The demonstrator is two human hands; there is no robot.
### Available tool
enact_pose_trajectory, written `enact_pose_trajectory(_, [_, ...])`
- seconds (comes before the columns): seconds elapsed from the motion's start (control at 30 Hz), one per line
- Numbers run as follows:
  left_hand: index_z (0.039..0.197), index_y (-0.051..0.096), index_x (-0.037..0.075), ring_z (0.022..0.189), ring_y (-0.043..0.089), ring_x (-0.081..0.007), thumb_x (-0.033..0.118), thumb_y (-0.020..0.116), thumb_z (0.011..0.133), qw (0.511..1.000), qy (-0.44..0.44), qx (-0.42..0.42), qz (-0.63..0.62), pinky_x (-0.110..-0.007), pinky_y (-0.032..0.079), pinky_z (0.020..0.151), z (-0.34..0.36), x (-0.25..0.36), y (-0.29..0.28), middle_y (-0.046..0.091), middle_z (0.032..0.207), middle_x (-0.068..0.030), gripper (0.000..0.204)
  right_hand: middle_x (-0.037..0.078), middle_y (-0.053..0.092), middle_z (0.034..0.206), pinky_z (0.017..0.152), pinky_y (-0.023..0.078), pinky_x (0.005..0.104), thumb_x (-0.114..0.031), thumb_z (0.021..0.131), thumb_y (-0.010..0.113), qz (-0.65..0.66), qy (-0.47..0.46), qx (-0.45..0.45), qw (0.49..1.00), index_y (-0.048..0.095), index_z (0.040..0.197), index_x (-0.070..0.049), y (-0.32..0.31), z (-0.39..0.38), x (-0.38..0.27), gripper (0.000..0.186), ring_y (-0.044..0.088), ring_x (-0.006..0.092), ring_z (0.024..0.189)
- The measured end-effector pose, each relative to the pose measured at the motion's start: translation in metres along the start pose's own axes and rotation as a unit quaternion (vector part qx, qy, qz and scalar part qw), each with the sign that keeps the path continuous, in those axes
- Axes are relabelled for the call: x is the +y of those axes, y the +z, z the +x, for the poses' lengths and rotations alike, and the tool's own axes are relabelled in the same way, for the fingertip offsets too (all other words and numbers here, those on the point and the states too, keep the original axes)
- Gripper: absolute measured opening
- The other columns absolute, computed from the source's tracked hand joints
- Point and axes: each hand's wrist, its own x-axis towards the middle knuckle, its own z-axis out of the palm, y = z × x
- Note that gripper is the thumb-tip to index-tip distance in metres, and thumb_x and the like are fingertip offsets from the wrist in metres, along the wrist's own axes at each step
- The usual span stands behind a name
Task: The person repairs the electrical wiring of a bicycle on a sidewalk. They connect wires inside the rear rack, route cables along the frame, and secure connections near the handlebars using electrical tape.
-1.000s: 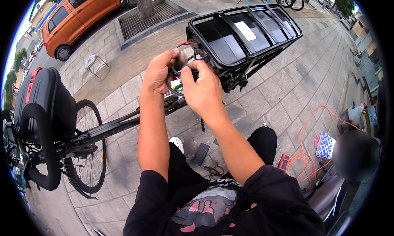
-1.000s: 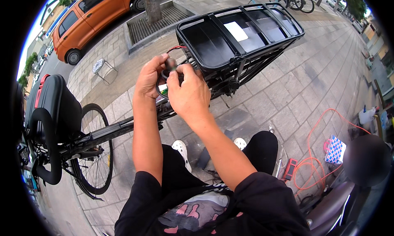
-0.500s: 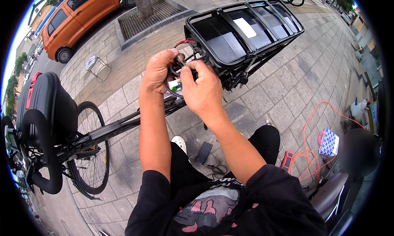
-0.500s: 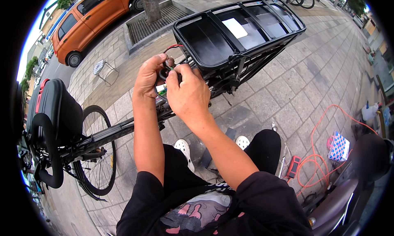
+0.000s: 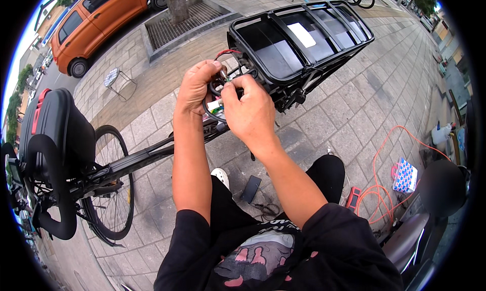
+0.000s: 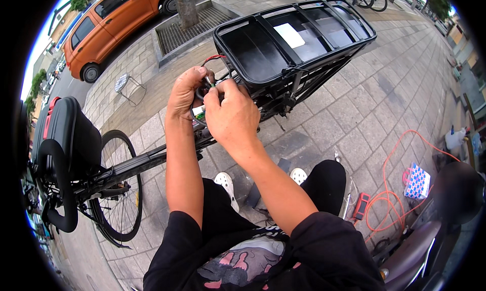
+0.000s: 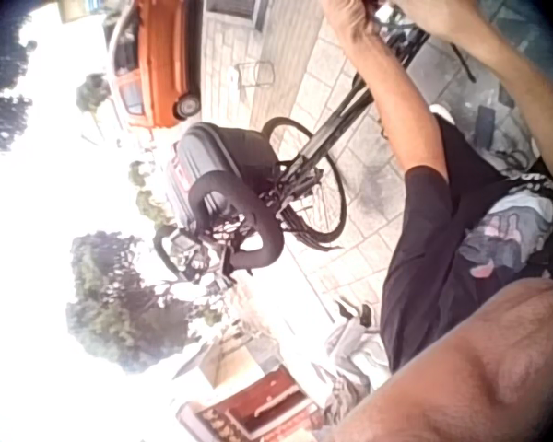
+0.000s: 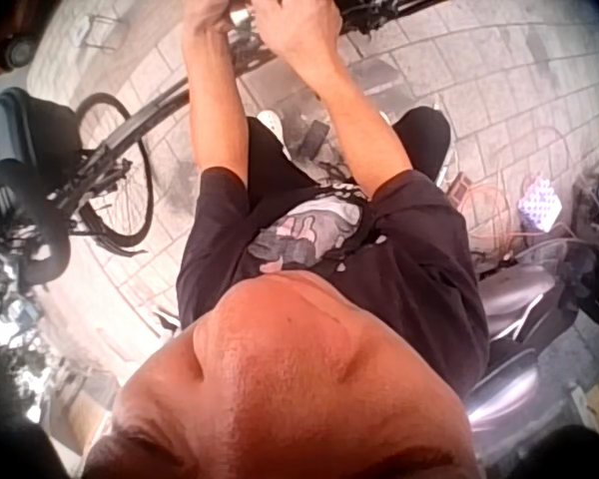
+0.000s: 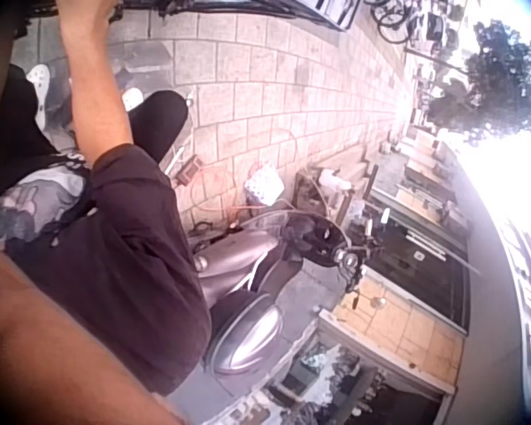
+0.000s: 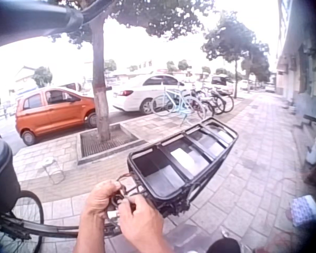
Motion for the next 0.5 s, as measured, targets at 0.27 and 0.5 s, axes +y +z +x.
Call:
enact_pose_trajectory(0.27, [0.092, 0.074, 0.004, 0.071, 0.063, -0.0087, 0.018, 0.078, 0.097, 1.0, 0.012, -0.014, 0.007, -0.026, 0.052, 0.064, -0.0031, 0.0032, 0.0063, 0.072, 0.083, -0.0019, 0.016, 0.019, 0.073, 0.097, 0.082, 0.054, 0.057, -0.029, 0.098, 0.065, -0.006, -0.005, 0.001, 1.0, 0.069, 0.096, -0.006, -0.0001, 0.0001, 0.0005, 0.023, 0.072, 0.0449, 0.091])
enact_pose_trajectory(0.5, [0.097, 0.073, 0.001, 0.073, 0.064, -0.0101, 0.021, 0.075, 0.099, 0.999, 0.007, -0.024, 0.027, -0.027, 0.053, 0.067, -0.0023, 0.0009, -0.0006, 0.072, 0.088, -0.0039, 0.02, 0.018, 0.073, 0.097, 0.082, 0.054, 0.0571, -0.028, 0.098, 0.064, -0.009, 0.002, 0.007, 1.0, 0.069, 0.095, -0.007, 0.001, 0.0002, -0.0027, 0.023, 0.071, 0.0447, 0.09])
